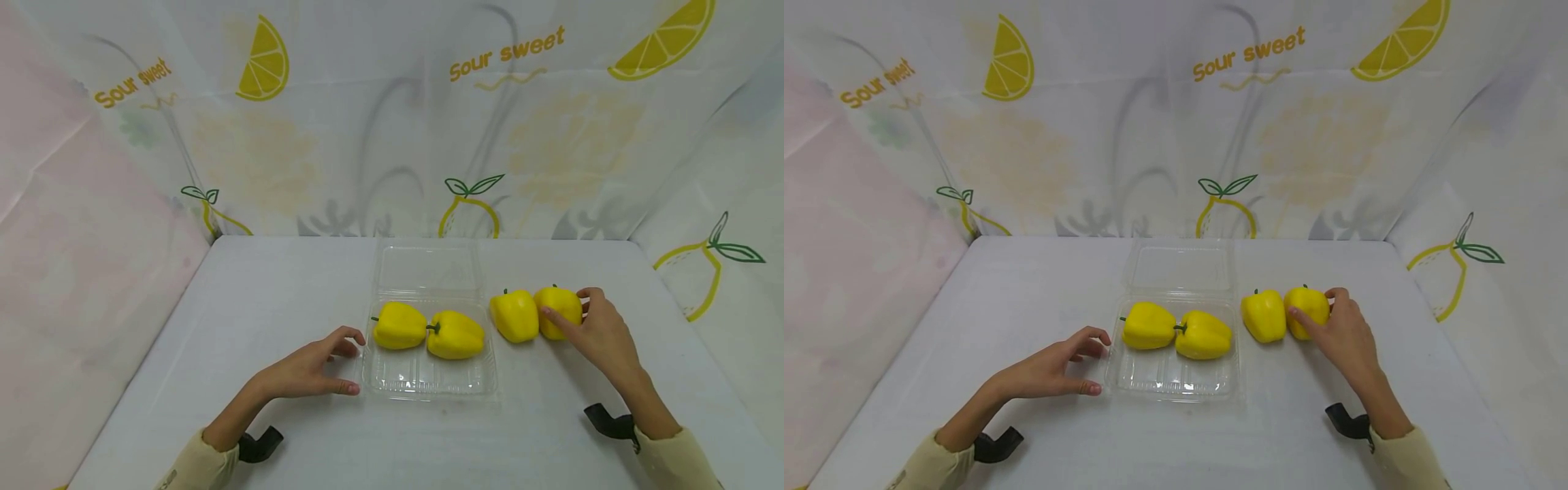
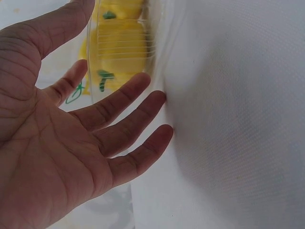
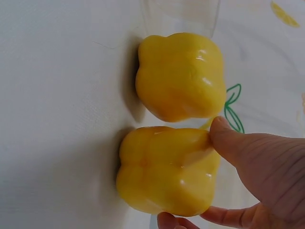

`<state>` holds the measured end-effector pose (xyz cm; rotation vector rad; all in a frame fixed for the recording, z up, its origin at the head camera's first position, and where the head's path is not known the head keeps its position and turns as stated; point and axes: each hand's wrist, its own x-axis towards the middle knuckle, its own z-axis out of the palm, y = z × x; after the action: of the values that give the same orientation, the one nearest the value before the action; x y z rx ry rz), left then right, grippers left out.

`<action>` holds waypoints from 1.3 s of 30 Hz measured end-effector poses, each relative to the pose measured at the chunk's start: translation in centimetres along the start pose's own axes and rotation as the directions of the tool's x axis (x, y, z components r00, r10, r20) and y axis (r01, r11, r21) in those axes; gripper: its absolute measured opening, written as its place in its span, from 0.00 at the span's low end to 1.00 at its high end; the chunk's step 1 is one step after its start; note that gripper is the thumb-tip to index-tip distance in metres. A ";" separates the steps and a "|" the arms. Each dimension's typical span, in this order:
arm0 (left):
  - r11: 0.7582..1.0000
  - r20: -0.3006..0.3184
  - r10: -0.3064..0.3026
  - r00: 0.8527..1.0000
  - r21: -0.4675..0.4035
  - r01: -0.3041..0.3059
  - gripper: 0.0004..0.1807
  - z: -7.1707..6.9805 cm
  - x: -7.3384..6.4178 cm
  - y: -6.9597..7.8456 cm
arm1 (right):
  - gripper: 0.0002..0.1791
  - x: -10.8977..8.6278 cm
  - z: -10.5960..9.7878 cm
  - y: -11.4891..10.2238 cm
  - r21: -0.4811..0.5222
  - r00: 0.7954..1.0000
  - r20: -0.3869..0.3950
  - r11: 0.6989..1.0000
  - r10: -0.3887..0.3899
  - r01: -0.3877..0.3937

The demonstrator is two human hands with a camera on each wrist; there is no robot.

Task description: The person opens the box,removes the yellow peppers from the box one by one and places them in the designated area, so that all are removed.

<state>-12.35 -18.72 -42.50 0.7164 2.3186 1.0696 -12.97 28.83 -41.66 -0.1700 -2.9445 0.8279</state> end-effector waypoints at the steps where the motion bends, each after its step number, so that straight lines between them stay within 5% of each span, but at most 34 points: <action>1: 1.000 0.000 0.001 1.000 0.000 -0.001 0.37 0.0 0.0 0.0 | 0.48 0.0 -0.1 -0.1 -0.008 1.000 0.006 1.000 0.002 -0.002; 13: 1.000 -0.004 -0.001 1.000 0.002 0.001 0.37 0.0 -0.1 0.1 | 0.50 -0.3 -1.0 -0.7 -0.095 0.999 0.019 0.995 0.029 -0.027; 39: 1.000 -0.017 0.010 1.000 0.012 -0.009 0.38 0.1 -0.1 -0.1 | 0.46 -1.6 -1.5 -4.9 -0.013 0.995 0.026 0.996 -0.091 0.092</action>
<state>-12.25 -18.77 -42.65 0.7264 2.3405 1.0706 -11.68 25.25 -37.84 -0.0250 -2.9572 0.8027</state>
